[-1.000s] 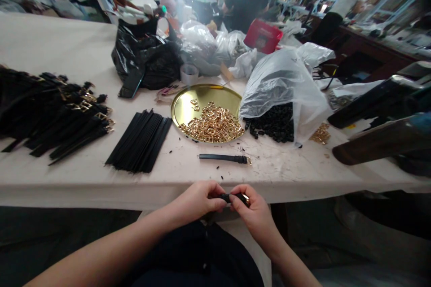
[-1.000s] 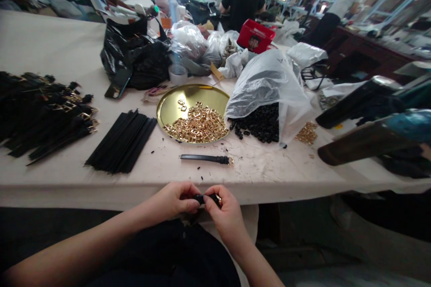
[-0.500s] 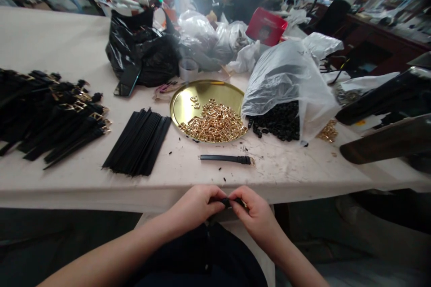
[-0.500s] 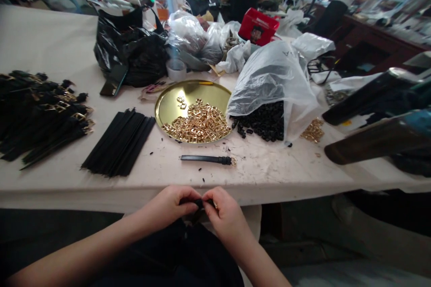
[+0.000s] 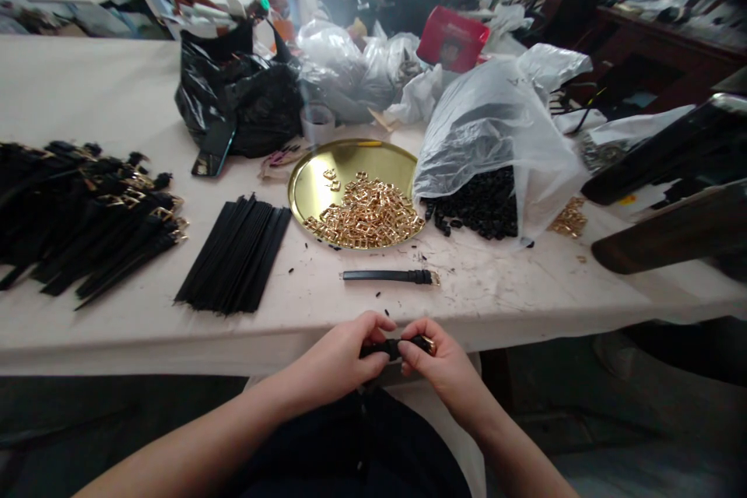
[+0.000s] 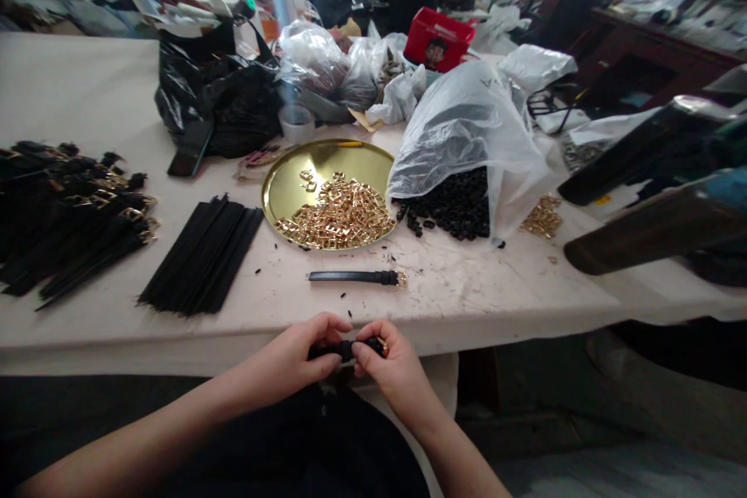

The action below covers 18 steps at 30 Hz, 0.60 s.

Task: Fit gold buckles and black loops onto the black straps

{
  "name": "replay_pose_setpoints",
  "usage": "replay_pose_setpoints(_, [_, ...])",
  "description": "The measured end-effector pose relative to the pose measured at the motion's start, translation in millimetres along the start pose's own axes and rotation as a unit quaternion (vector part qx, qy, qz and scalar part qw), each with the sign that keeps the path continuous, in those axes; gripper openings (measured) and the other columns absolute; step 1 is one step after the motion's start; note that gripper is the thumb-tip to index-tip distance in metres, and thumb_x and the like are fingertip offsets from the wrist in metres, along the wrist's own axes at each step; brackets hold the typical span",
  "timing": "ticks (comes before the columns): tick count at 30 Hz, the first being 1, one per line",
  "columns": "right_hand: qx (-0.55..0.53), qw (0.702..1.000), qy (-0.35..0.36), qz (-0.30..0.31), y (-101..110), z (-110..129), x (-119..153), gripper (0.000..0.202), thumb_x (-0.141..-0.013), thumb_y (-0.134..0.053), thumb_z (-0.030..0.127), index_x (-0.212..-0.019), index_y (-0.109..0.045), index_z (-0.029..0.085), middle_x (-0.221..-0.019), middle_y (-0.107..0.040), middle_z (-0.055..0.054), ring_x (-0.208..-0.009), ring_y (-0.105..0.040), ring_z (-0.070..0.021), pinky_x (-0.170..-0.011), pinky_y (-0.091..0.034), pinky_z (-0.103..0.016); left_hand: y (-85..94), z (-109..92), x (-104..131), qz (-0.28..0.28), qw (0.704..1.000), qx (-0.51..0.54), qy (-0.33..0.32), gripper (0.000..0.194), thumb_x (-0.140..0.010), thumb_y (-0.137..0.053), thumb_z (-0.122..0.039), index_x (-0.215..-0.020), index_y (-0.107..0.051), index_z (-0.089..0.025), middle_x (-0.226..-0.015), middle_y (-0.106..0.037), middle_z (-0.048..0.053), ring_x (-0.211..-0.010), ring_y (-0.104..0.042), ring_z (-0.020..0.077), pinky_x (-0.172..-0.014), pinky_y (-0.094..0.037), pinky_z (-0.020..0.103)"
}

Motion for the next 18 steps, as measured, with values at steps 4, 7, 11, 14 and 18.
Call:
replay_pose_setpoints(4, [-0.08, 0.997, -0.024, -0.001, -2.4, -11.1, 3.7, 0.023, -0.07, -0.062, 0.035, -0.078, -0.048, 0.019, -0.05, -0.055, 0.008, -0.049, -0.052, -0.0087, -0.056, -0.04, -0.023, -6.3, 2.5, -4.0, -0.005, 1.0, -0.027, 0.01, 0.031, -0.074, -0.053, -0.021, -0.105, -0.05, -0.019, -0.092, -0.06, 0.002, -0.083, -0.056, 0.0162, -0.071, -0.042, 0.025])
replay_pose_setpoints(7, [-0.111, 0.993, -0.03, -0.005, -9.4, -16.6, 6.3, 0.027, -0.068, -0.064, 0.038, -0.077, -0.048, 0.018, -0.048, -0.053, 0.008, -0.047, -0.05, -0.0082, -0.053, -0.039, -0.022, -7.9, 4.5, -6.0, -0.014, 0.996, -0.076, 0.032, 0.029, -0.07, -0.059, -0.026, -0.097, -0.051, -0.018, -0.086, -0.061, 0.001, -0.079, -0.056, 0.0175, -0.068, -0.042, 0.025])
replay_pose_setpoints(11, [-0.101, 0.994, -0.024, -0.026, -16.1, -15.0, 6.7, 0.03, -0.066, -0.065, 0.041, -0.076, -0.049, 0.018, -0.049, -0.052, 0.008, -0.048, -0.051, -0.0092, -0.052, -0.039, -0.022, -1.1, 3.0, -4.8, -0.015, 0.991, -0.128, 0.043, 0.029, -0.069, -0.062, -0.032, -0.093, -0.053, -0.019, -0.088, -0.062, 0.002, -0.08, -0.057, 0.0189, -0.068, -0.041, 0.026])
replay_pose_setpoints(14, [-0.083, 0.996, -0.012, -0.041, -16.4, -12.0, 3.8, 0.029, -0.066, -0.064, 0.042, -0.075, -0.049, 0.019, -0.053, -0.052, 0.007, -0.049, -0.053, -0.0105, -0.052, -0.041, -0.023, 6.0, 0.4, -3.0, -0.008, 0.986, -0.162, 0.041, 0.024, -0.071, -0.059, -0.032, -0.091, -0.054, -0.02, -0.088, -0.063, 0.002, -0.08, -0.057, 0.0191, -0.067, -0.04, 0.026])
replay_pose_setpoints(18, [-0.04, 0.998, 0.026, -0.049, -14.2, -10.6, 0.5, 0.024, -0.069, -0.062, 0.039, -0.075, -0.049, 0.02, -0.056, -0.051, 0.006, -0.051, -0.054, -0.012, -0.051, -0.042, -0.025, 8.7, 0.4, -2.9, -0.018, 0.987, -0.155, 0.03, 0.015, -0.073, -0.055, -0.027, -0.087, -0.057, -0.021, -0.083, -0.064, 0.0, -0.076, -0.057, 0.0166, -0.065, -0.038, 0.024])
Point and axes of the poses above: each hand's wrist, its own x-axis away from the middle knuckle, its own y-axis out of the back of the hand, z = x × y, the point moved 4 cm from there along -x, towards the middle knuckle
